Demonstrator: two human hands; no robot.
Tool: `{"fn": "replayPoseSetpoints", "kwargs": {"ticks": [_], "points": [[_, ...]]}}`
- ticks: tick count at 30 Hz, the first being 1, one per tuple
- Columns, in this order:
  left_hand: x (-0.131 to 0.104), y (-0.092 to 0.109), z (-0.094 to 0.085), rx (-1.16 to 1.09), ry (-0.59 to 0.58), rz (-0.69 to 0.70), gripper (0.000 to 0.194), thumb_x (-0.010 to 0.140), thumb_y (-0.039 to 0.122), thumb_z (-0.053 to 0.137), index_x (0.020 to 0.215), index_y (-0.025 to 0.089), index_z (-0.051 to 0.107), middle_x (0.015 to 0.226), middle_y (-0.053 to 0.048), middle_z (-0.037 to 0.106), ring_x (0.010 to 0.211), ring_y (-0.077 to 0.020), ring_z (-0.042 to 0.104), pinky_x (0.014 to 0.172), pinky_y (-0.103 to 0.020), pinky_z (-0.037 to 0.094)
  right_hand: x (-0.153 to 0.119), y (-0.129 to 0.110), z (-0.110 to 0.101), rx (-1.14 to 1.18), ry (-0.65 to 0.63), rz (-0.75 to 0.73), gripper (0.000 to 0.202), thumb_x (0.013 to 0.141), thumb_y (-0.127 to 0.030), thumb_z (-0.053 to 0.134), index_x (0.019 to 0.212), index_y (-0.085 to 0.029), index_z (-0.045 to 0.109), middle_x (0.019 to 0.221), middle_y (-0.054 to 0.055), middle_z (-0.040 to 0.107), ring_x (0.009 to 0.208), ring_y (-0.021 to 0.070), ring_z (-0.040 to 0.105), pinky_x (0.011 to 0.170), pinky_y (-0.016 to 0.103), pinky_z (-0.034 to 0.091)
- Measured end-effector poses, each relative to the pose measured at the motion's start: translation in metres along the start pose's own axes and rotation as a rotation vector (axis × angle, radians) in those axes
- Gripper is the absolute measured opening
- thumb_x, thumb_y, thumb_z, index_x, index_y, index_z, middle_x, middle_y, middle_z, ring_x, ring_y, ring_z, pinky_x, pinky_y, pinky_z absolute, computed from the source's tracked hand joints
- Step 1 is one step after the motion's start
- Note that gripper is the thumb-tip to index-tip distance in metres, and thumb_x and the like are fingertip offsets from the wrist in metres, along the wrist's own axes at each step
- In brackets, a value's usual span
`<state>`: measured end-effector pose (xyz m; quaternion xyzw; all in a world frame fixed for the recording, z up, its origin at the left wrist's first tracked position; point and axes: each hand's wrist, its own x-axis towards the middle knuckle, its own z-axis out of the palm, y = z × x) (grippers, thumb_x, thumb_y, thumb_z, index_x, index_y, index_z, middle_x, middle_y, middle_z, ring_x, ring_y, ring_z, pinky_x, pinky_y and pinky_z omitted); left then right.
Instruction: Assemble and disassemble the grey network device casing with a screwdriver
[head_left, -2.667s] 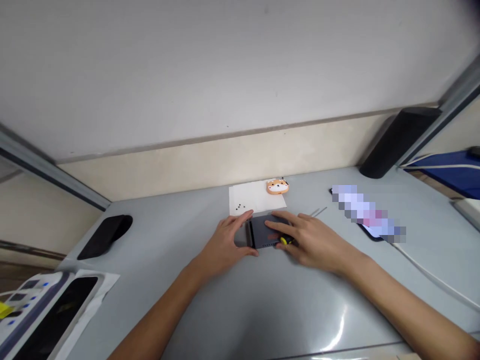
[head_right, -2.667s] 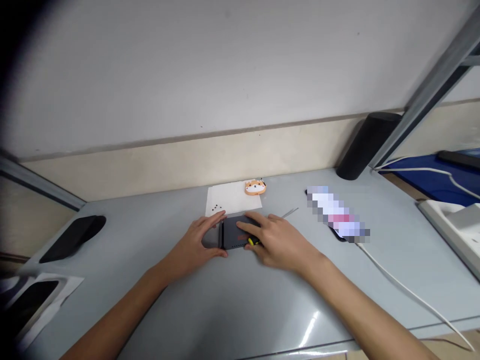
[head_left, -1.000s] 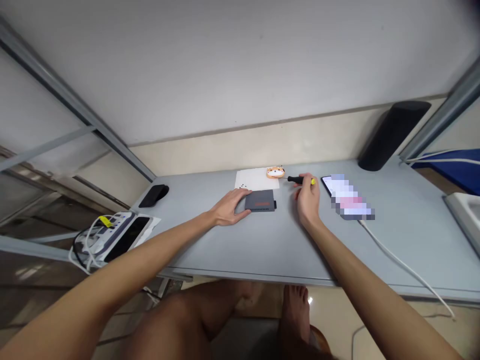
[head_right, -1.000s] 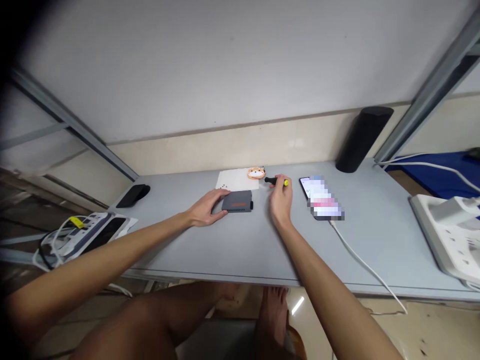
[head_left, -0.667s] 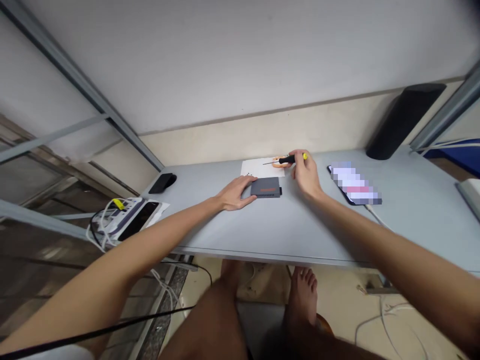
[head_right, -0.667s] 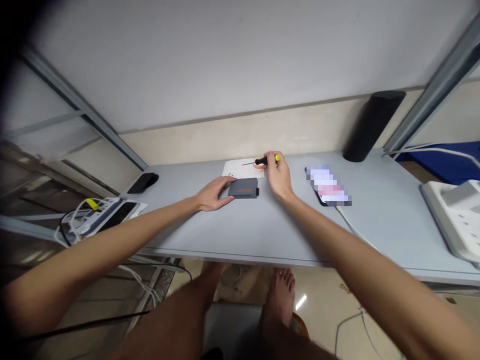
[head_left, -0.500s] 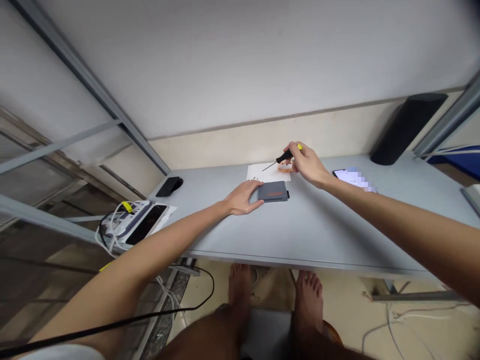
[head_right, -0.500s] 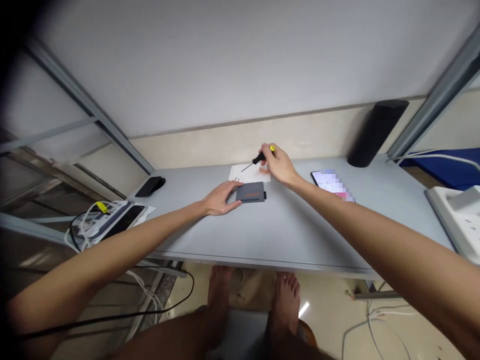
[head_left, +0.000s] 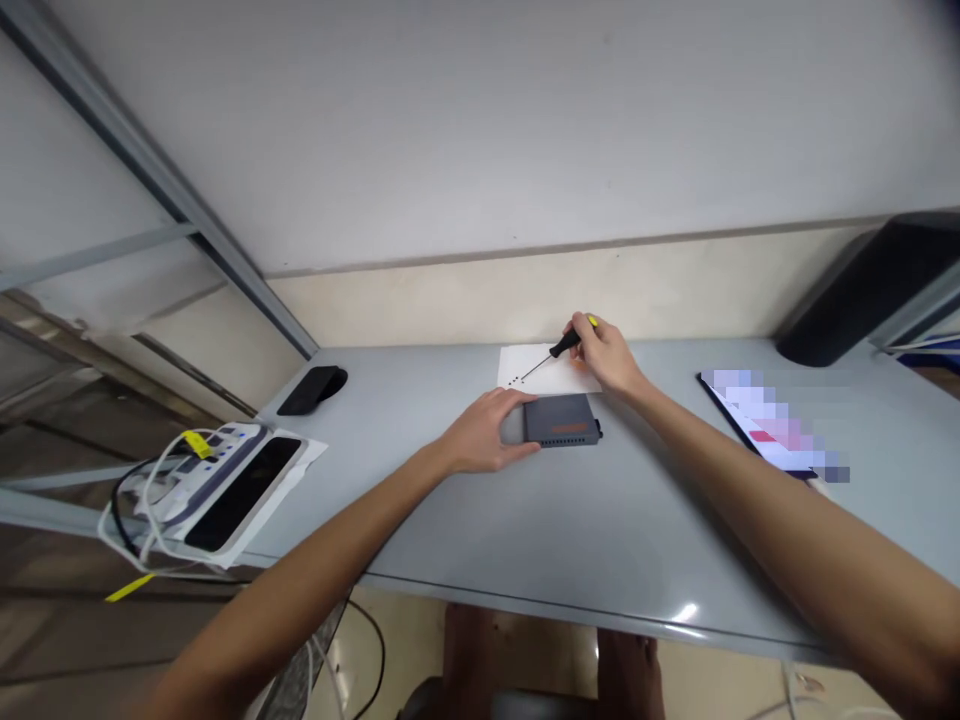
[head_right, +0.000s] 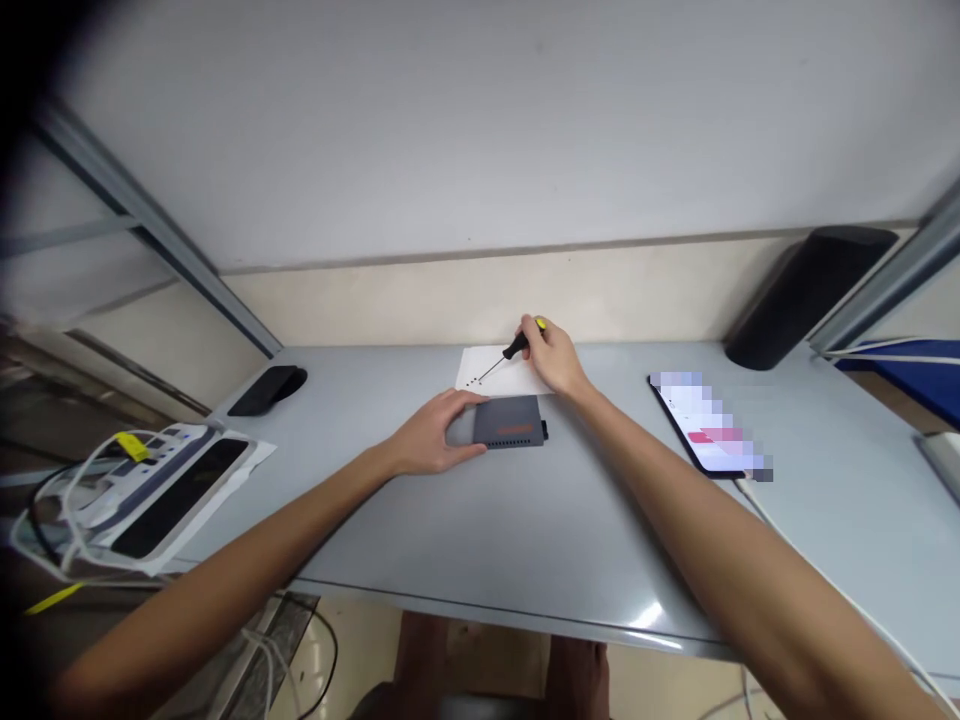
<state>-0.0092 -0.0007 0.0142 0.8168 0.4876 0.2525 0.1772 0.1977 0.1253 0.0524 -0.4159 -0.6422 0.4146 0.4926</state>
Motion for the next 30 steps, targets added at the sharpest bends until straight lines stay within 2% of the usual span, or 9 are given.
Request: {"fn": "replayPoseSetpoints", "kwargs": {"ticks": [3, 7, 12, 15, 18, 21, 24, 26, 30], "points": [[-0.002, 0.004, -0.002, -0.001, -0.009, -0.03, 0.058, 0.088, 0.048, 0.076, 0.138, 0.022, 0.059, 0.13, -0.012, 0.07, 0.118, -0.0321, 0.067, 0.103, -0.05, 0.057, -0.011, 0.01, 0.003, 0.035, 0.076, 0.011, 0.044, 0.105, -0.052, 0.052, 0.075, -0.022, 0.062, 0.056, -0.004, 0.055, 0.056, 0.0138, 0.049, 0.065, 0.03, 0.038], [-0.002, 0.006, -0.003, 0.044, -0.023, -0.015, 0.057, 0.089, 0.047, 0.073, 0.138, 0.021, 0.058, 0.131, -0.013, 0.07, 0.122, -0.0337, 0.067, 0.105, -0.051, 0.055, -0.016, 0.018, 0.008, 0.038, 0.124, 0.031, 0.043, 0.105, -0.051, 0.052, 0.073, -0.023, 0.061, 0.056, -0.003, 0.054, 0.057, 0.0145, 0.049, 0.066, 0.03, 0.039], [-0.001, 0.004, -0.002, 0.084, -0.037, 0.029, 0.056, 0.091, 0.048, 0.071, 0.138, 0.022, 0.058, 0.138, -0.014, 0.069, 0.127, -0.0348, 0.066, 0.112, -0.053, 0.051, -0.02, 0.025, 0.007, 0.109, 0.222, 0.051, 0.055, 0.096, -0.074, 0.052, 0.072, -0.024, 0.06, 0.056, -0.002, 0.055, 0.058, 0.0167, 0.053, 0.063, 0.031, 0.043], [-0.001, 0.002, 0.0, 0.086, -0.019, 0.003, 0.064, 0.084, 0.056, 0.081, 0.134, 0.023, 0.06, 0.138, -0.014, 0.07, 0.127, -0.0357, 0.066, 0.111, -0.054, 0.052, -0.027, 0.025, 0.002, 0.231, 0.287, 0.109, 0.057, 0.093, -0.077, 0.053, 0.073, -0.024, 0.059, 0.054, -0.003, 0.052, 0.051, 0.0152, 0.048, 0.054, 0.03, 0.04], [-0.004, 0.001, 0.003, 0.077, 0.039, -0.053, 0.065, 0.078, 0.058, 0.086, 0.129, 0.024, 0.063, 0.13, -0.011, 0.073, 0.118, -0.0333, 0.069, 0.104, -0.051, 0.056, -0.033, 0.023, -0.005, 0.362, 0.362, 0.213, 0.052, 0.096, -0.071, 0.052, 0.074, -0.024, 0.058, 0.049, -0.005, 0.044, 0.042, 0.0121, 0.036, 0.043, 0.028, 0.028], [-0.008, 0.001, 0.004, 0.072, 0.101, -0.064, 0.056, 0.081, 0.053, 0.082, 0.126, 0.024, 0.066, 0.118, -0.009, 0.075, 0.1, -0.0278, 0.071, 0.095, -0.046, 0.059, -0.036, 0.019, -0.015, 0.484, 0.443, 0.291, 0.047, 0.099, -0.063, 0.051, 0.073, -0.025, 0.053, 0.05, -0.005, 0.044, 0.04, 0.0106, 0.032, 0.04, 0.026, 0.021], [-0.011, 0.002, 0.002, 0.069, 0.135, -0.038, 0.037, 0.087, 0.045, 0.07, 0.117, 0.023, 0.069, 0.103, -0.006, 0.075, 0.085, -0.0232, 0.068, 0.085, -0.042, 0.059, -0.04, 0.012, -0.027, 0.617, 0.524, 0.386, 0.041, 0.104, -0.049, 0.047, 0.072, -0.024, 0.051, 0.052, -0.006, 0.043, 0.04, 0.0092, 0.029, 0.04, 0.024, 0.022], [-0.012, 0.003, -0.001, 0.049, 0.151, -0.018, 0.026, 0.092, 0.039, 0.06, 0.107, 0.022, 0.072, 0.096, -0.006, 0.074, 0.083, -0.0225, 0.066, 0.084, -0.041, 0.058, -0.046, 0.006, -0.035, 0.688, 0.514, 0.421, 0.039, 0.106, -0.042, 0.044, 0.073, -0.023, 0.054, 0.052, -0.006, 0.042, 0.041, 0.0083, 0.028, 0.04, 0.023, 0.024], [-0.009, 0.004, -0.002, -0.06, 0.214, -0.091, 0.028, 0.095, 0.041, 0.053, 0.086, 0.021, 0.072, 0.084, -0.006, 0.069, 0.082, -0.0228, 0.062, 0.083, -0.04, 0.054, -0.061, -0.006, -0.039, 0.779, 0.493, 0.458, 0.041, 0.106, -0.039, 0.042, 0.071, -0.022, 0.055, 0.05, -0.006, 0.042, 0.04, 0.0075, 0.027, 0.039, 0.021, 0.024]]}}
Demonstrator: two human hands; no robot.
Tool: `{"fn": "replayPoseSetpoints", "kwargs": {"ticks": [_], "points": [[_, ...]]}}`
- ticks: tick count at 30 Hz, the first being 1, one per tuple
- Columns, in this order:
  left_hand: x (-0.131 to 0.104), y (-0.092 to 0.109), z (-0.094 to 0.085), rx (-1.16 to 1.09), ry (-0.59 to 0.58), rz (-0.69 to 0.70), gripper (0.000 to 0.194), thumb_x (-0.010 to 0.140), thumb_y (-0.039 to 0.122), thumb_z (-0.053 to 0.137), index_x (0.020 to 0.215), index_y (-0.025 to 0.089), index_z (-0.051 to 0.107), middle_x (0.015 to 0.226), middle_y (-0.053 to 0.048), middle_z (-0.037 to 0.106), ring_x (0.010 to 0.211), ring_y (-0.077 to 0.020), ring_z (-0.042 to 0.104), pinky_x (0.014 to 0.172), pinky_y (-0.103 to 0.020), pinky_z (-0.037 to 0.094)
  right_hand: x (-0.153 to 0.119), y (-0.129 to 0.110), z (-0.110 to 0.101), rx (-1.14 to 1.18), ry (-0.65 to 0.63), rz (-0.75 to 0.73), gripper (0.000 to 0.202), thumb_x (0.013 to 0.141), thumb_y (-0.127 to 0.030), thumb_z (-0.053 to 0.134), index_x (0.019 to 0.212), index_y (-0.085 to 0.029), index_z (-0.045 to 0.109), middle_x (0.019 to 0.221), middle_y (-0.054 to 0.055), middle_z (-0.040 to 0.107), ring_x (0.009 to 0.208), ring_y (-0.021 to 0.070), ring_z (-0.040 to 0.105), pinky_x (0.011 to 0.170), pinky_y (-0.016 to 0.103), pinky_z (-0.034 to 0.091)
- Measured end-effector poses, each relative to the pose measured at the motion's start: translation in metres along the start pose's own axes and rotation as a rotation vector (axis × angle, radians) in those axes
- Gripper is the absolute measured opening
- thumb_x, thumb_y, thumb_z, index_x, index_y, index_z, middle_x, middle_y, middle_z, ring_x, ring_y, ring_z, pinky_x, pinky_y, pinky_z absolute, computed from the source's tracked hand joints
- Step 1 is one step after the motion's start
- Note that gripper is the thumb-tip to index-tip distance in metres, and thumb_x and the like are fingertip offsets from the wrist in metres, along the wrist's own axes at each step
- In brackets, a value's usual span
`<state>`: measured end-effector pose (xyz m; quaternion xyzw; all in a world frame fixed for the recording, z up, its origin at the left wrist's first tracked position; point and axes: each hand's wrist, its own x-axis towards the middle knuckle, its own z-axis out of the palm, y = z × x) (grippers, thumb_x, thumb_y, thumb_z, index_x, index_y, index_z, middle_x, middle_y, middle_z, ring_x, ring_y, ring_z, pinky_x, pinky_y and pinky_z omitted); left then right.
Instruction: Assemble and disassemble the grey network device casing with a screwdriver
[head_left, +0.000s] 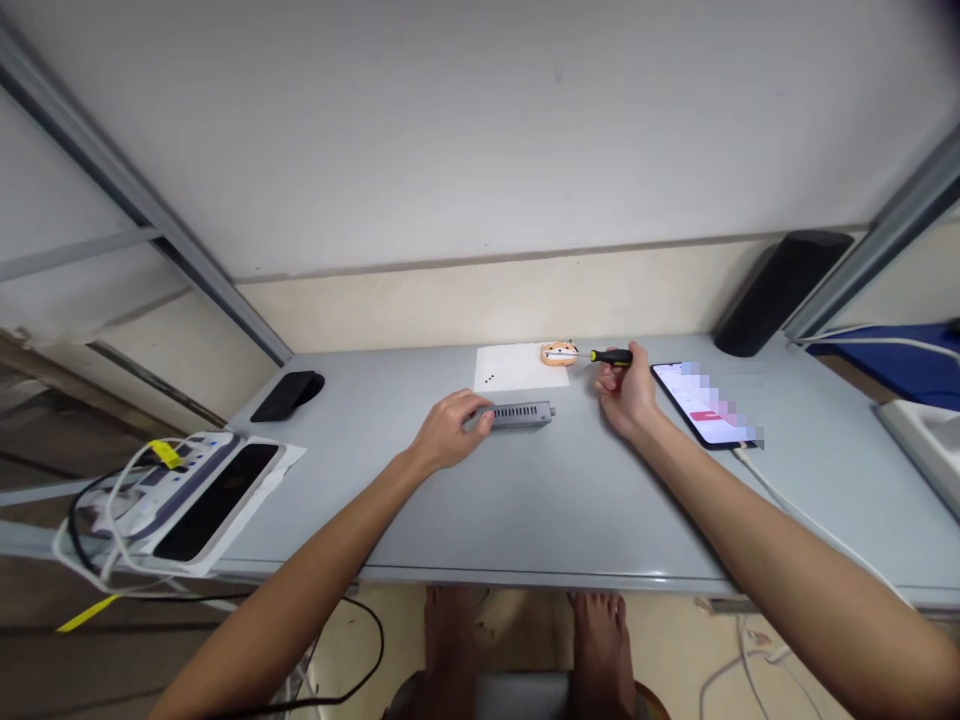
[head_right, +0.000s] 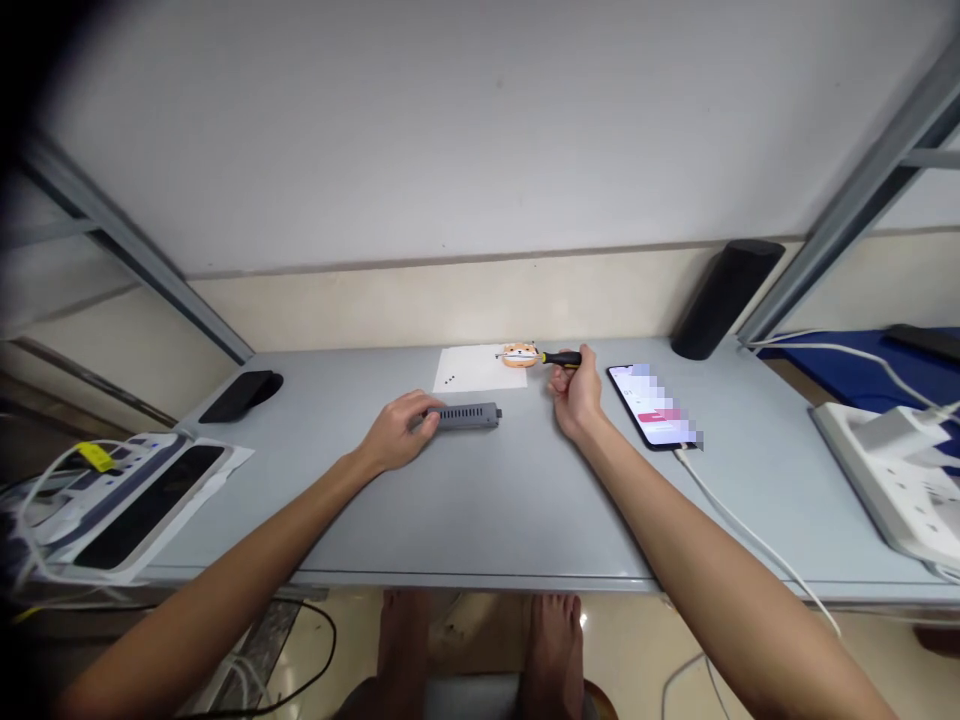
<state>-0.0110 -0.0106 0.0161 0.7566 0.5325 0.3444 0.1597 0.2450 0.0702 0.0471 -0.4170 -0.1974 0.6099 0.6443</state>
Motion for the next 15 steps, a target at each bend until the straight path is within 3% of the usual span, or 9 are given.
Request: {"fn": "replayPoseSetpoints", "kwargs": {"ticks": [4, 7, 10, 15], "points": [[0.005, 0.003, 0.005, -0.076, 0.025, -0.093, 0.049, 0.102, 0.053, 0.044, 0.072, 0.021, 0.065, 0.075, -0.004, 0.064, 0.074, -0.0208, 0.06, 0.074, -0.035, 0.053, -0.013, 0.007, 0.005, 0.023, -0.06, -0.011, 0.036, 0.104, -0.039, 0.051, 0.073, -0.021, 0.058, 0.052, -0.004, 0.048, 0.041, 0.007, 0.035, 0.04, 0.02, 0.027], [0.007, 0.003, 0.01, -0.143, 0.034, -0.119, 0.046, 0.102, 0.057, 0.047, 0.093, 0.02, 0.073, 0.089, -0.005, 0.073, 0.084, -0.0215, 0.066, 0.079, -0.034, 0.055, -0.016, 0.013, 0.008, 0.005, -0.059, -0.008, 0.036, 0.104, -0.038, 0.051, 0.074, -0.02, 0.06, 0.052, -0.004, 0.05, 0.04, 0.0061, 0.036, 0.04, 0.019, 0.027], [0.007, 0.002, 0.015, -0.283, 0.092, -0.116, 0.04, 0.094, 0.055, 0.066, 0.113, 0.021, 0.073, 0.109, -0.009, 0.076, 0.094, -0.022, 0.069, 0.084, -0.034, 0.058, -0.016, 0.014, 0.009, 0.003, -0.055, -0.03, 0.037, 0.104, -0.038, 0.052, 0.072, -0.02, 0.06, 0.054, -0.003, 0.053, 0.042, 0.0061, 0.039, 0.04, 0.02, 0.027], [0.001, -0.003, 0.021, -0.328, 0.193, -0.034, 0.038, 0.086, 0.038, 0.079, 0.12, 0.022, 0.07, 0.119, -0.01, 0.075, 0.1, -0.0209, 0.069, 0.09, -0.034, 0.058, -0.016, 0.018, 0.011, -0.085, -0.2, -0.124, 0.035, 0.097, -0.044, 0.064, 0.072, -0.02, 0.066, 0.058, -0.001, 0.059, 0.046, 0.008, 0.044, 0.044, 0.022, 0.033]]}}
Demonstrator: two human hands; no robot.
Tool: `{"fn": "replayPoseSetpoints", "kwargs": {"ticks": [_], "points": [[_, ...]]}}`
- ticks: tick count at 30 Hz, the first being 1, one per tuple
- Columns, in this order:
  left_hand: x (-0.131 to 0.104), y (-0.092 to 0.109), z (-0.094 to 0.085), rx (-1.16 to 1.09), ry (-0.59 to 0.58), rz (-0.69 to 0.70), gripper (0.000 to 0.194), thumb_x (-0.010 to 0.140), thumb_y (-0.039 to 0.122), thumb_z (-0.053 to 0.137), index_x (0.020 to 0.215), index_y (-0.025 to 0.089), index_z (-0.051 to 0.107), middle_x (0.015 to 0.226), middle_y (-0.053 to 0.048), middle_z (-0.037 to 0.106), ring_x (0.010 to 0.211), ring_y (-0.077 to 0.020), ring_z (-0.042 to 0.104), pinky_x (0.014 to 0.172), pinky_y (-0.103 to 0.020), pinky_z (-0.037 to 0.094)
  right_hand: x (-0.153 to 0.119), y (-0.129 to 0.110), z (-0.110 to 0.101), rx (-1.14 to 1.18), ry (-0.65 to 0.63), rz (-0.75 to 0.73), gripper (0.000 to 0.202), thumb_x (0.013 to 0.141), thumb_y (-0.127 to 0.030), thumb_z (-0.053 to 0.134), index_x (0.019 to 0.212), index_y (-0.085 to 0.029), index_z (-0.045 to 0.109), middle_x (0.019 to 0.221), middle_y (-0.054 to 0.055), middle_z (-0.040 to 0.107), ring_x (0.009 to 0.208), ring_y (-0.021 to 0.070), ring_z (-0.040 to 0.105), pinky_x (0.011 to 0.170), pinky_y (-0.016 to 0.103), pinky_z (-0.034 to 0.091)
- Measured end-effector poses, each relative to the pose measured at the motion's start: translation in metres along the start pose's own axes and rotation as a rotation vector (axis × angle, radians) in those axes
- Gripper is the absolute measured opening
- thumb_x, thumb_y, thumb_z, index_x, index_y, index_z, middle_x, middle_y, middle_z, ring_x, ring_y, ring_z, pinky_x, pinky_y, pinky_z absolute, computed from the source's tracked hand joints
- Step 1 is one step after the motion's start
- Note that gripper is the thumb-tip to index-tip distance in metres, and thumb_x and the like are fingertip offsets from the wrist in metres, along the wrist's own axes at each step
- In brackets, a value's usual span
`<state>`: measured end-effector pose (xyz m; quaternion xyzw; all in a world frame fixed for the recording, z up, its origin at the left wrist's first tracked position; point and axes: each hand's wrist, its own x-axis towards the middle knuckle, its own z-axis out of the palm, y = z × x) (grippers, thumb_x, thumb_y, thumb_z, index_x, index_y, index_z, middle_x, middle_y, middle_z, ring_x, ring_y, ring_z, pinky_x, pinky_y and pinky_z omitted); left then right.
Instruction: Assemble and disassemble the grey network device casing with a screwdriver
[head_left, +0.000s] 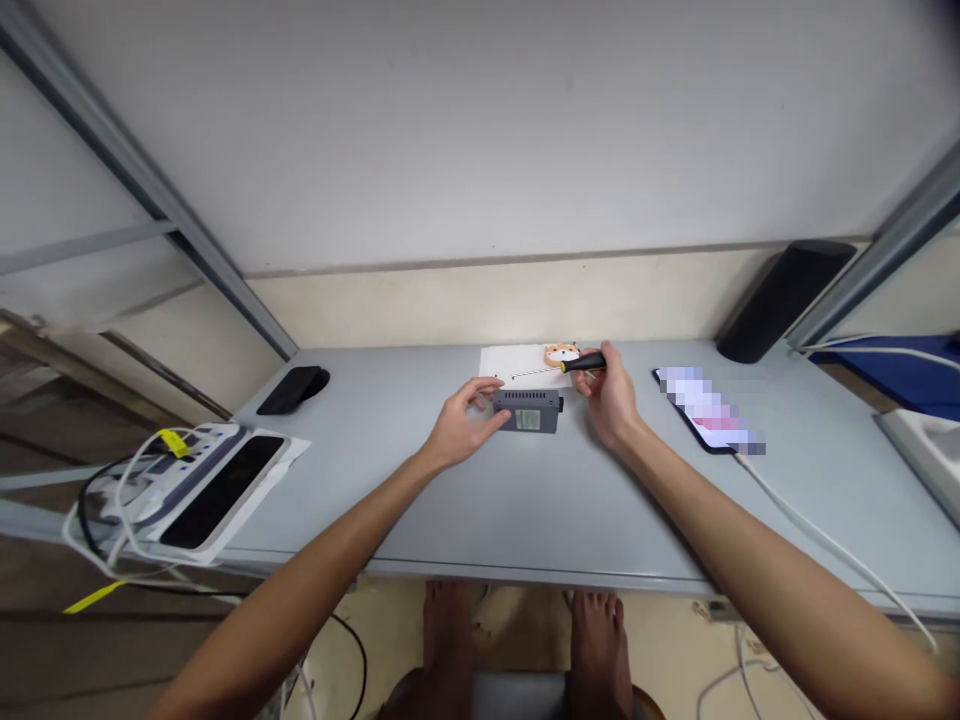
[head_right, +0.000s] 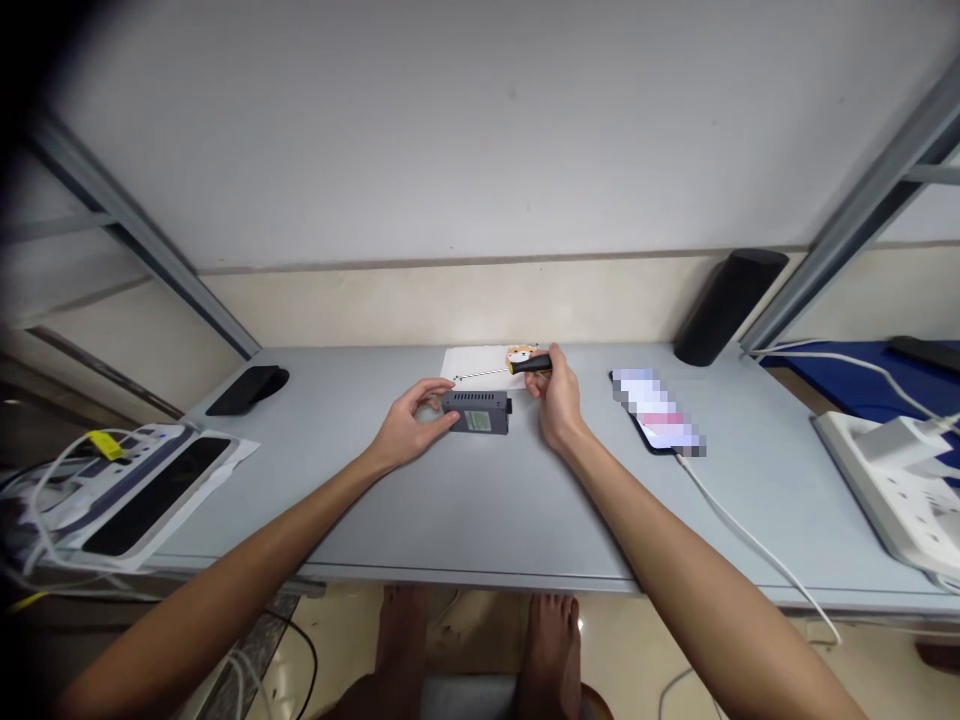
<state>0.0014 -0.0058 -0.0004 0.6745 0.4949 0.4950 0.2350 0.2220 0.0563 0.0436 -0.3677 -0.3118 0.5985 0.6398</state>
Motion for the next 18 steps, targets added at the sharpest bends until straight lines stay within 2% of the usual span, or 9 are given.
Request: {"fn": "replayPoseSetpoints", "kwargs": {"ticks": [3, 7, 10, 12, 16, 18], "points": [[-0.0026, -0.0017, -0.0001, 0.065, 0.003, 0.038, 0.046, 0.086, 0.034, 0.079, 0.129, 0.023, 0.065, 0.112, -0.008, 0.075, 0.093, -0.0184, 0.066, 0.091, -0.035, 0.057, -0.0007, 0.0045, 0.0021, -0.05, -0.104, -0.02, 0.035, 0.094, -0.049, 0.068, 0.072, -0.02, 0.068, 0.063, 0.001, 0.064, 0.05, 0.009, 0.048, 0.048, 0.024, 0.037], [-0.004, -0.0015, 0.0008, 0.138, 0.016, 0.106, 0.056, 0.088, 0.032, 0.079, 0.139, 0.024, 0.055, 0.111, -0.007, 0.074, 0.089, -0.0168, 0.066, 0.09, -0.035, 0.058, 0.0, 0.007, 0.0014, -0.104, -0.167, -0.035, 0.039, 0.084, -0.057, 0.076, 0.072, -0.021, 0.069, 0.066, 0.001, 0.065, 0.051, 0.0091, 0.048, 0.049, 0.025, 0.036], [-0.0053, -0.0011, 0.0022, 0.192, 0.037, 0.199, 0.053, 0.091, 0.03, 0.076, 0.139, 0.024, 0.053, 0.118, -0.009, 0.072, 0.097, -0.0184, 0.069, 0.091, -0.035, 0.058, 0.0003, 0.0068, 0.0002, -0.119, -0.221, -0.06, 0.044, 0.077, -0.063, 0.08, 0.071, -0.021, 0.068, 0.072, 0.001, 0.067, 0.051, 0.0084, 0.047, 0.048, 0.026, 0.033], [-0.0065, -0.0007, 0.0027, 0.224, 0.055, 0.252, 0.05, 0.093, 0.028, 0.074, 0.139, 0.024, 0.053, 0.121, -0.009, 0.071, 0.101, -0.0194, 0.069, 0.092, -0.035, 0.058, 0.0001, 0.0068, -0.0001, -0.132, -0.25, -0.07, 0.046, 0.073, -0.066, 0.081, 0.071, -0.022, 0.068, 0.069, 0.001, 0.066, 0.051, 0.0085, 0.046, 0.049, 0.026, 0.032], [-0.0091, 0.0016, 0.0023, 0.285, 0.074, 0.296, 0.041, 0.097, 0.026, 0.07, 0.134, 0.024, 0.055, 0.116, -0.007, 0.071, 0.096, -0.0192, 0.069, 0.09, -0.036, 0.059, 0.0002, 0.0075, -0.0005, -0.149, -0.262, -0.052, 0.049, 0.067, -0.069, 0.083, 0.07, -0.022, 0.068, 0.059, -0.001, 0.06, 0.05, 0.0091, 0.045, 0.049, 0.026, 0.031], [-0.0098, 0.0032, 0.0021, 0.3, 0.092, 0.32, 0.031, 0.099, 0.025, 0.066, 0.129, 0.024, 0.056, 0.114, -0.007, 0.071, 0.095, -0.0191, 0.069, 0.088, -0.035, 0.059, 0.0008, 0.0078, -0.001, -0.157, -0.253, -0.045, 0.048, 0.069, -0.068, 0.082, 0.07, -0.022, 0.068, 0.057, -0.001, 0.059, 0.05, 0.0094, 0.044, 0.049, 0.026, 0.031]]}}
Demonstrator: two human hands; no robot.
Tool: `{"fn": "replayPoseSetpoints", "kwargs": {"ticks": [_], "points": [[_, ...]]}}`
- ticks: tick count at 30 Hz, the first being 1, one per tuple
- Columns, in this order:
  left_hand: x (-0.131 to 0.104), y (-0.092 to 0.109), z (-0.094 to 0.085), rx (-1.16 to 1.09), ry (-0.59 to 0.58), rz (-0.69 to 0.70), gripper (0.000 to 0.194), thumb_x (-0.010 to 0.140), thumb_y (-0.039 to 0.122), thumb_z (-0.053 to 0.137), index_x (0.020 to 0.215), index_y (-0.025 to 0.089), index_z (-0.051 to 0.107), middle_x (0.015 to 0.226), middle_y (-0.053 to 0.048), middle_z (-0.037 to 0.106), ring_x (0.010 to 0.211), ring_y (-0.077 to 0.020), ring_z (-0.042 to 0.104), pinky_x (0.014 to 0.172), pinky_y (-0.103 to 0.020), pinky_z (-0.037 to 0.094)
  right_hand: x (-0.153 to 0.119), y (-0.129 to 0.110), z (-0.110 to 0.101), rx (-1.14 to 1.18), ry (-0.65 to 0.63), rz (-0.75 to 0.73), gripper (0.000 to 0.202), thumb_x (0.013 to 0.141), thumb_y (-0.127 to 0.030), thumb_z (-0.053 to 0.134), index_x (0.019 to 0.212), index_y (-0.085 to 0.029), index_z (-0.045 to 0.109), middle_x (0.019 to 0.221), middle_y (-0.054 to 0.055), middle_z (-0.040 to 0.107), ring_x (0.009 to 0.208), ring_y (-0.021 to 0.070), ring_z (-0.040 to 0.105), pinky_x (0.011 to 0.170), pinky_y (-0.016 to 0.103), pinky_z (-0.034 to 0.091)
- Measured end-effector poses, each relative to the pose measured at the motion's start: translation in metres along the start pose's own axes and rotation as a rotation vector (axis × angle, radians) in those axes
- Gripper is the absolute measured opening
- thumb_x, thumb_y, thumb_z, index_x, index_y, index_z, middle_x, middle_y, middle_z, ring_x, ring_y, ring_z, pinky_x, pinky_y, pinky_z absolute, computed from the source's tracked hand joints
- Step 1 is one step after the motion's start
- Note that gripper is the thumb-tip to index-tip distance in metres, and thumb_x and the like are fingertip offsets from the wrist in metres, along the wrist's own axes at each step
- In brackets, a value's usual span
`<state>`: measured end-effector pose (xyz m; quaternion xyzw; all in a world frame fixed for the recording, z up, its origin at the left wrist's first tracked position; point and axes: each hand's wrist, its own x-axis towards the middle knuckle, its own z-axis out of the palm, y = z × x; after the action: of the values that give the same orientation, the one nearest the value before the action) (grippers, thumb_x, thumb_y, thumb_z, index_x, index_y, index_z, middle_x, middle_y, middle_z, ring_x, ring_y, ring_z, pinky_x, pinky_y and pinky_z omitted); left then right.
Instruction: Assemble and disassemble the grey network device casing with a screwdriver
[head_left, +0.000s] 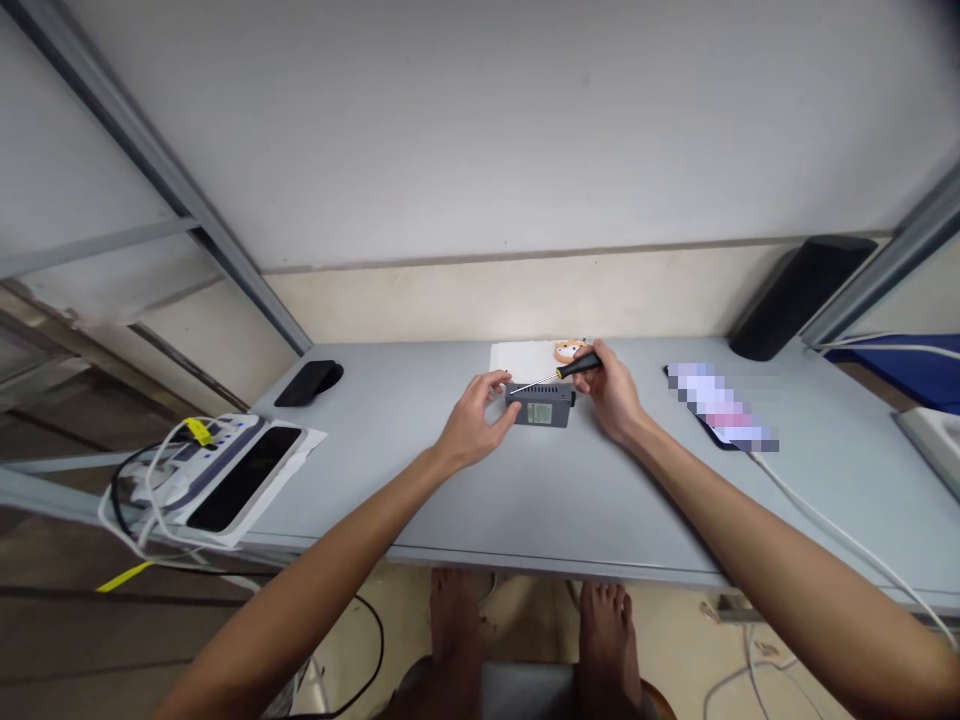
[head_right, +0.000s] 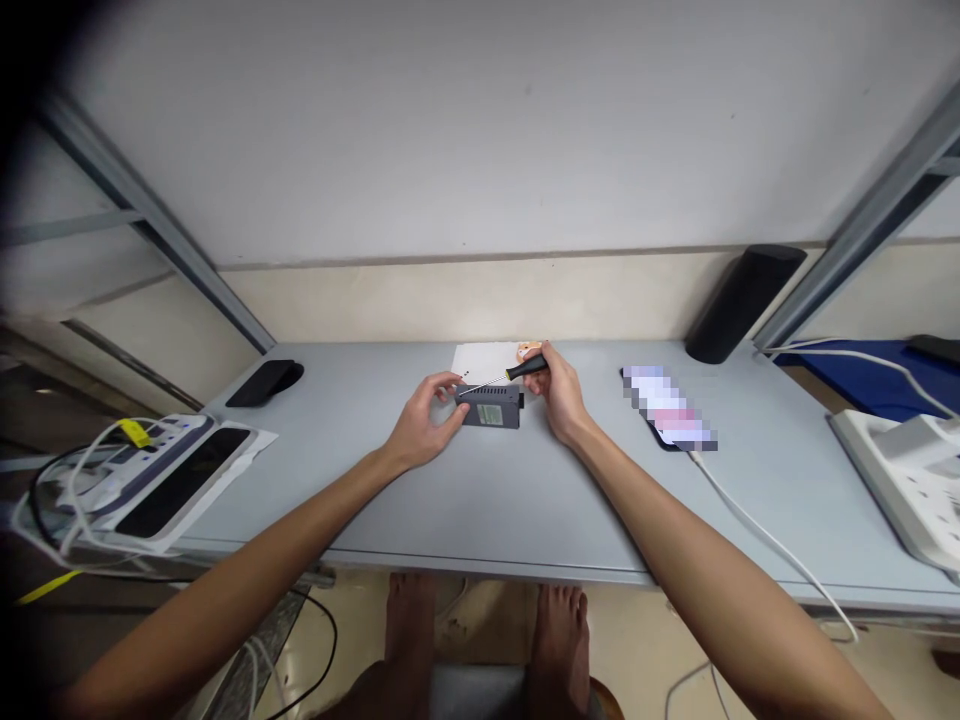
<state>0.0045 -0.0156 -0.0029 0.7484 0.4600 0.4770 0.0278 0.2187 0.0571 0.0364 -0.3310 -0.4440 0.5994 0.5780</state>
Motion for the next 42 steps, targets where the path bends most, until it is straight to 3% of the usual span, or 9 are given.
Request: {"fn": "replayPoseSetpoints", "kwargs": {"ticks": [7, 12, 18, 24, 28, 36, 42], "points": [[0.004, 0.002, 0.0, -0.015, 0.042, 0.156, 0.008, 0.104, 0.021, 0.056, 0.112, 0.024, 0.056, 0.108, -0.006, 0.07, 0.091, -0.0172, 0.068, 0.084, -0.032, 0.058, 0.001, -0.001, -0.001, -0.022, 0.035, 0.026, 0.042, 0.08, -0.062, 0.075, 0.07, -0.022, 0.066, 0.054, -0.001, 0.056, 0.049, 0.011, 0.044, 0.049, 0.027, 0.031], [0.005, 0.002, 0.0, -0.02, 0.039, 0.184, 0.004, 0.106, 0.02, 0.054, 0.108, 0.024, 0.057, 0.105, -0.005, 0.069, 0.087, -0.0162, 0.068, 0.081, -0.031, 0.058, 0.002, -0.002, -0.002, 0.024, 0.059, 0.061, 0.039, 0.083, -0.056, 0.075, 0.07, -0.021, 0.066, 0.056, -0.001, 0.057, 0.049, 0.0102, 0.045, 0.048, 0.025, 0.031], [0.0, 0.001, -0.003, 0.105, 0.011, 0.2, 0.01, 0.107, 0.022, 0.053, 0.101, 0.023, 0.061, 0.116, -0.009, 0.071, 0.097, -0.0184, 0.071, 0.086, -0.033, 0.061, 0.006, 0.006, -0.002, -0.026, 0.216, 0.072, 0.042, 0.092, -0.06, 0.068, 0.074, -0.022, 0.065, 0.055, -0.003, 0.058, 0.046, 0.0097, 0.04, 0.048, 0.026, 0.032], [-0.003, -0.002, -0.006, 0.122, -0.019, 0.2, 0.011, 0.106, 0.021, 0.052, 0.104, 0.024, 0.063, 0.117, -0.009, 0.071, 0.098, -0.0184, 0.072, 0.084, -0.032, 0.061, 0.006, 0.017, -0.006, -0.261, 0.0, -0.008, 0.045, 0.083, -0.064, 0.078, 0.096, -0.022, 0.076, 0.076, -0.001, 0.074, 0.054, 0.011, 0.052, 0.055, 0.026, 0.039], [-0.002, -0.001, -0.006, 0.086, -0.032, 0.177, 0.011, 0.106, 0.021, 0.052, 0.105, 0.023, 0.063, 0.115, -0.009, 0.071, 0.101, -0.0185, 0.072, 0.085, -0.032, 0.061, 0.006, 0.021, -0.009, -0.305, -0.042, 0.007, 0.046, 0.081, -0.063, 0.078, 0.1, -0.021, 0.078, 0.078, -0.001, 0.077, 0.053, 0.0104, 0.05, 0.054, 0.026, 0.037], [-0.001, 0.002, -0.005, 0.081, 0.0, 0.168, 0.012, 0.106, 0.022, 0.051, 0.101, 0.022, 0.061, 0.112, -0.008, 0.073, 0.089, -0.0159, 0.071, 0.078, -0.029, 0.058, 0.003, 0.02, -0.005, -0.302, -0.014, -0.032, 0.056, 0.074, -0.073, 0.079, 0.095, -0.021, 0.076, 0.072, -0.002, 0.075, 0.05, 0.0101, 0.049, 0.052, 0.026, 0.039], [0.002, 0.008, -0.01, 0.128, -0.011, 0.121, 0.02, 0.107, 0.02, 0.044, 0.105, 0.023, 0.064, 0.098, -0.005, 0.074, 0.081, -0.0175, 0.069, 0.076, -0.031, 0.056, 0.004, 0.012, -0.006, -0.102, 0.114, -0.006, 0.062, 0.074, -0.083, 0.072, 0.084, -0.022, 0.071, 0.064, -0.002, 0.068, 0.045, 0.0087, 0.045, 0.046, 0.025, 0.036]]}}
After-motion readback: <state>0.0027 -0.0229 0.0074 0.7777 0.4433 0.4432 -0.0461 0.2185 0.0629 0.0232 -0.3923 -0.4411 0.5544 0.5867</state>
